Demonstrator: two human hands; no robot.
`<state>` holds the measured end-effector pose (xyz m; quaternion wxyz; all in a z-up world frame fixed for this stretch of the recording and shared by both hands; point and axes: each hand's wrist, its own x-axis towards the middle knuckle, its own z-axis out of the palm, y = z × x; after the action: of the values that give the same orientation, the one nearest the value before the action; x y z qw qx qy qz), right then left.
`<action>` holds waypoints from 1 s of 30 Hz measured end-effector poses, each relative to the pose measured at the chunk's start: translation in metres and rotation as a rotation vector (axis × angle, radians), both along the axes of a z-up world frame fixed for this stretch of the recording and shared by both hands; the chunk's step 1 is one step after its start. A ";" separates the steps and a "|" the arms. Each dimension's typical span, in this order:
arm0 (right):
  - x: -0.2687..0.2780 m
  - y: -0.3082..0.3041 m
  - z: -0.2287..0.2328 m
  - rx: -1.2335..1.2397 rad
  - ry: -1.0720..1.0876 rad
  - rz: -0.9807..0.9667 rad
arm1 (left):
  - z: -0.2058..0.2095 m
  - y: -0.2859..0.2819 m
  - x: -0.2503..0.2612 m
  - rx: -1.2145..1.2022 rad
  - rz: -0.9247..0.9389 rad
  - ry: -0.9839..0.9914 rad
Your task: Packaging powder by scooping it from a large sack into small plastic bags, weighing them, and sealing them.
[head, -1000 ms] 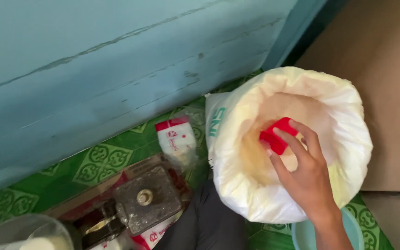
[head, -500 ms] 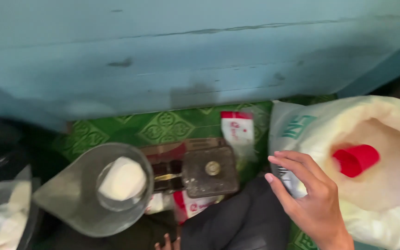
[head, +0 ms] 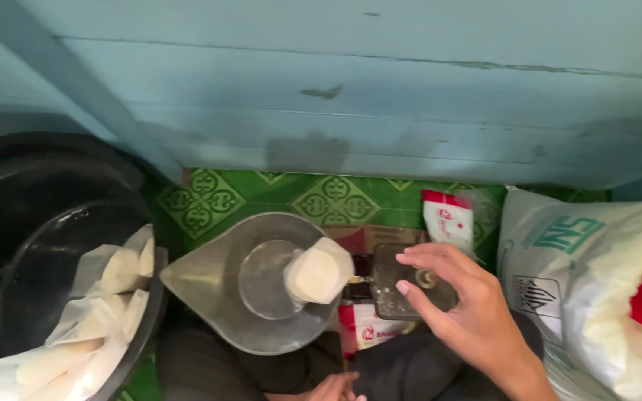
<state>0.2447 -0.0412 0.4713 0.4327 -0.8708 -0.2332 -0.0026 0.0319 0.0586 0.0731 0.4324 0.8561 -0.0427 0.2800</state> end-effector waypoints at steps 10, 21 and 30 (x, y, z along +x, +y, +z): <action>0.029 0.076 -0.010 -0.379 0.226 0.037 | 0.309 0.065 0.102 0.045 0.370 0.069; 0.037 0.101 -0.012 -0.451 0.230 0.031 | 0.313 0.085 0.123 0.091 0.382 0.244; 0.021 0.119 -0.003 -0.372 0.242 0.018 | 0.330 0.102 0.102 0.019 0.403 0.179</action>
<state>0.2662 0.0782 0.4679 0.2892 -0.9276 -0.1837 0.1486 0.1339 0.1605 0.4031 0.3614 0.8729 0.1652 0.2831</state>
